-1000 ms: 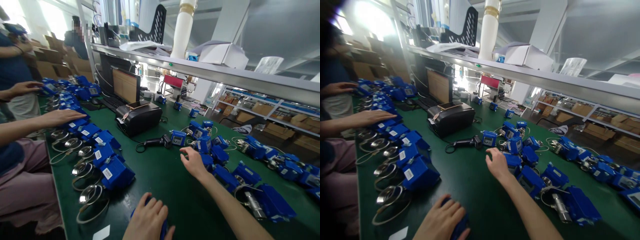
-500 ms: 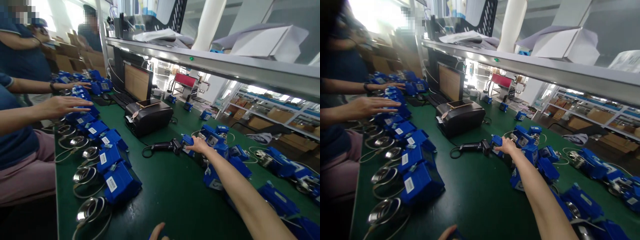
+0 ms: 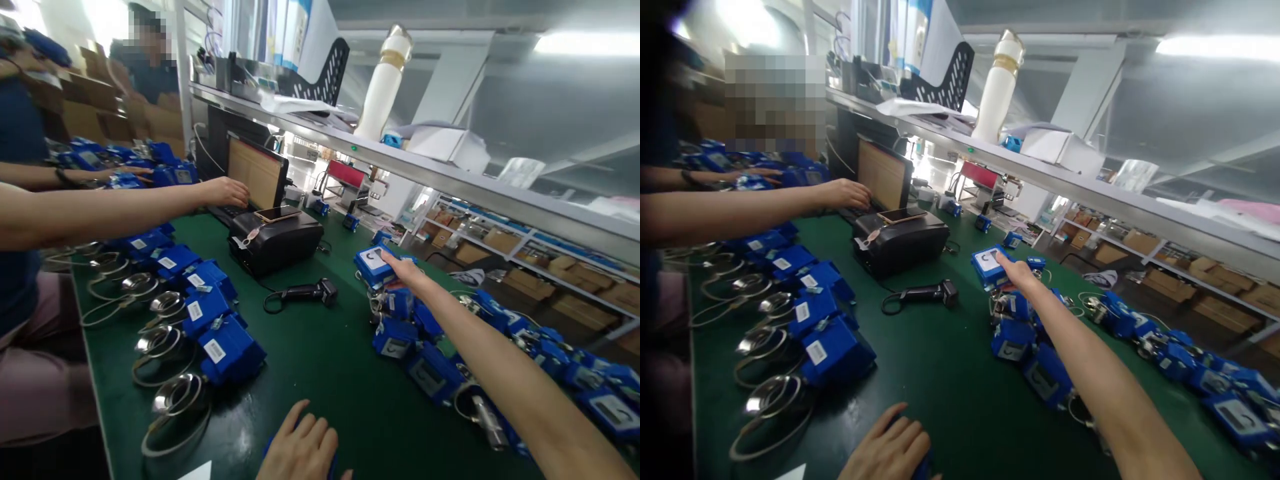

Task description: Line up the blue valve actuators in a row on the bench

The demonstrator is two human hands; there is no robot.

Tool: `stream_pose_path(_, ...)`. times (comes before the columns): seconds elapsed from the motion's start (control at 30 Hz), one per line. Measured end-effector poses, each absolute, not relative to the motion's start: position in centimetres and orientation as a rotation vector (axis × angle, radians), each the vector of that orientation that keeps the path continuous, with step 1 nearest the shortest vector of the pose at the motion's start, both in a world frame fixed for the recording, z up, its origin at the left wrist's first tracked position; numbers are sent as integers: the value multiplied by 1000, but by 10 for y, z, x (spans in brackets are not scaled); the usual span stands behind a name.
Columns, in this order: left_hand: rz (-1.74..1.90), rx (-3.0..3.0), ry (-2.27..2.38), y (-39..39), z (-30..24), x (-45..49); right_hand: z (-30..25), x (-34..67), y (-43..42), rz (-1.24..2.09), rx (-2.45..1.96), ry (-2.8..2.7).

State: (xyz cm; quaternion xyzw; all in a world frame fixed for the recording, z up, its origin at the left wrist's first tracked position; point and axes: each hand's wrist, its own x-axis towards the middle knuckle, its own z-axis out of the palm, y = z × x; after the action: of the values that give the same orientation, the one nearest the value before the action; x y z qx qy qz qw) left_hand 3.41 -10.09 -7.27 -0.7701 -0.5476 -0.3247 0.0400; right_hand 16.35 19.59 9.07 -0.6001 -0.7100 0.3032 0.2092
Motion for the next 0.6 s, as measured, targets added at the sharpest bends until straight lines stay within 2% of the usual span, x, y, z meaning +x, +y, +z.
stream_pose_path(0.17,-988,-2416,-1895,-112,-44,38,114,199,131,1274,-1610,-1813)
stream_pose_path(0.33,-830,-2483,-1967,-117,-29,41,85,264,67,1773,-1355,-1557)
stream_pose_path(0.47,-825,-2487,-1928,-116,-29,40,54,318,29,1885,-1308,-1328)
stream_pose_path(0.6,-754,-2496,-1920,-114,-30,38,35,349,6,1975,-1280,-1333)
